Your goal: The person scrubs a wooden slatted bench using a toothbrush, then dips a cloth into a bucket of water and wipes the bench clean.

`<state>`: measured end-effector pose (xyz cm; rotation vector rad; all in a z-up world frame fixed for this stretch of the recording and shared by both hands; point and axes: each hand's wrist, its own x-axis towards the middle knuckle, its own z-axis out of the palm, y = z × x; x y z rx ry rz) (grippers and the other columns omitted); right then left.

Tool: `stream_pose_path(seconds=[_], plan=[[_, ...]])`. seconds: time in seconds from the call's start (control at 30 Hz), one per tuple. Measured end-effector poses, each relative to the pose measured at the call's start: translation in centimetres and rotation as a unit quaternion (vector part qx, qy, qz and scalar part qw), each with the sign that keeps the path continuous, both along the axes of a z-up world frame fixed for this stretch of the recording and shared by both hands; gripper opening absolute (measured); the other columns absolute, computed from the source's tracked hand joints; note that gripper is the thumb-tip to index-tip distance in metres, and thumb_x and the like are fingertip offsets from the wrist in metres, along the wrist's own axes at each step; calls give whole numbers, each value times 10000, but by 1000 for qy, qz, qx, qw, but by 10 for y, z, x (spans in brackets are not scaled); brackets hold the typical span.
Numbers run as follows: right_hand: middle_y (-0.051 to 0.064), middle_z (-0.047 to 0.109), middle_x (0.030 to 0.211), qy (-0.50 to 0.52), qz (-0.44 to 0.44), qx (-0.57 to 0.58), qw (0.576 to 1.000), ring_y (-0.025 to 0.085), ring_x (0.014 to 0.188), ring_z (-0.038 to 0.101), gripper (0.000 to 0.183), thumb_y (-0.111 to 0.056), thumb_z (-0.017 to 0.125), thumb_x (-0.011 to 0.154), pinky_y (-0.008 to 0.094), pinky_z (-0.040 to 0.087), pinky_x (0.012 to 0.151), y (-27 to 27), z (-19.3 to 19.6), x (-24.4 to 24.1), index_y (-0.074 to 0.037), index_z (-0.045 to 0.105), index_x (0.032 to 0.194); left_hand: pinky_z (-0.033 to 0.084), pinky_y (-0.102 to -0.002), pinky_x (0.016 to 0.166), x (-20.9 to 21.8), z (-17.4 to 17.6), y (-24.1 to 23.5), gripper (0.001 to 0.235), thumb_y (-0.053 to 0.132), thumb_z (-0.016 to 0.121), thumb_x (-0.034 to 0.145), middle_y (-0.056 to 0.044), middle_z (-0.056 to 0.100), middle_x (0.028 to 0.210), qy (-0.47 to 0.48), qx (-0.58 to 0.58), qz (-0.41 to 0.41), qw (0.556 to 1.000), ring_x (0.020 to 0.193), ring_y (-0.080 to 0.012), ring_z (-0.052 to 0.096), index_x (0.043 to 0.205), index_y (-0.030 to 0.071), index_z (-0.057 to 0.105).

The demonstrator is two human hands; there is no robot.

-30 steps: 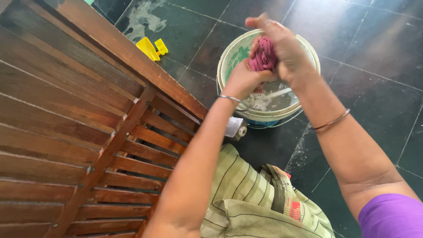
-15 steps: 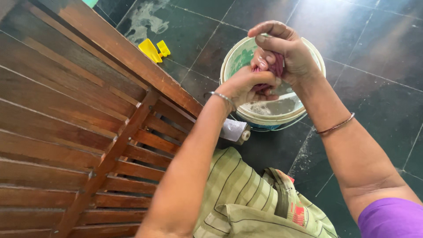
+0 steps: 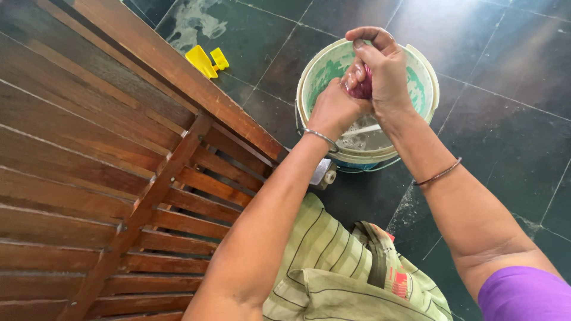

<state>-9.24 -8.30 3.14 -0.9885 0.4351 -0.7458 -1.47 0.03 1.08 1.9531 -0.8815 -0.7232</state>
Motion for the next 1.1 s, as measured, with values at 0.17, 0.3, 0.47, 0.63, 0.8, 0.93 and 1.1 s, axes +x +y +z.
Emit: stream_pose_path(seconds=[0.17, 0.3, 0.47, 0.63, 0.8, 0.93, 1.1], plan=[[-14, 514, 629, 0, -12, 54, 998, 109, 539, 538, 133, -72, 602, 998, 320, 553, 607, -9, -9, 1, -56, 650, 1121, 560, -364, 867, 2, -1, -3, 605, 315, 800, 527, -217, 759, 973, 18, 30, 8, 999, 968, -329, 747, 1005, -27, 658], [-14, 515, 625, -16, -10, 96, 995, 119, 538, 546, 137, -67, 578, 994, 331, 556, 609, -16, -17, 2, -57, 646, 1112, 561, -363, 856, 2, -3, -5, 615, 332, 773, 543, -225, 761, 965, 30, 5, 14, 999, 952, -324, 754, 1022, -35, 650], [-13, 509, 618, -26, -4, 114, 993, 125, 531, 542, 138, -69, 575, 986, 340, 555, 606, -22, -28, 2, -61, 643, 1107, 563, -351, 835, -1, -5, -4, 622, 346, 773, 552, -205, 761, 964, 39, -6, 13, 999, 934, -300, 754, 1028, -38, 659], [-5, 511, 619, -29, -7, 133, 991, 132, 535, 539, 150, -69, 573, 982, 348, 550, 607, -25, -36, 3, -55, 644, 1113, 576, -337, 806, 0, -8, -3, 634, 333, 767, 541, -189, 773, 925, 60, -14, 11, 998, 887, -271, 772, 1040, -42, 653], [-4, 508, 621, -31, -11, 140, 990, 136, 536, 538, 146, -72, 569, 974, 352, 548, 602, -29, -44, 3, -62, 636, 1102, 574, -335, 814, 1, -12, -5, 630, 339, 772, 558, -197, 767, 939, 47, -6, 6, 999, 898, -276, 768, 1047, -42, 655], [11, 515, 625, -49, -44, 165, 984, 148, 531, 531, 166, -72, 569, 955, 357, 540, 593, -34, -52, 3, -56, 637, 1105, 571, -365, 829, 1, -19, -6, 606, 342, 761, 603, -228, 758, 957, 21, 0, -10, 1000, 928, -315, 765, 1060, -33, 627], [11, 507, 623, -33, -35, 188, 981, 157, 540, 533, 164, -72, 570, 933, 371, 535, 588, -41, -61, 1, -50, 625, 1086, 564, -399, 867, 4, -33, -6, 636, 372, 813, 662, -273, 732, 1006, -22, -31, -56, 998, 1010, -367, 737, 1079, -37, 560]])
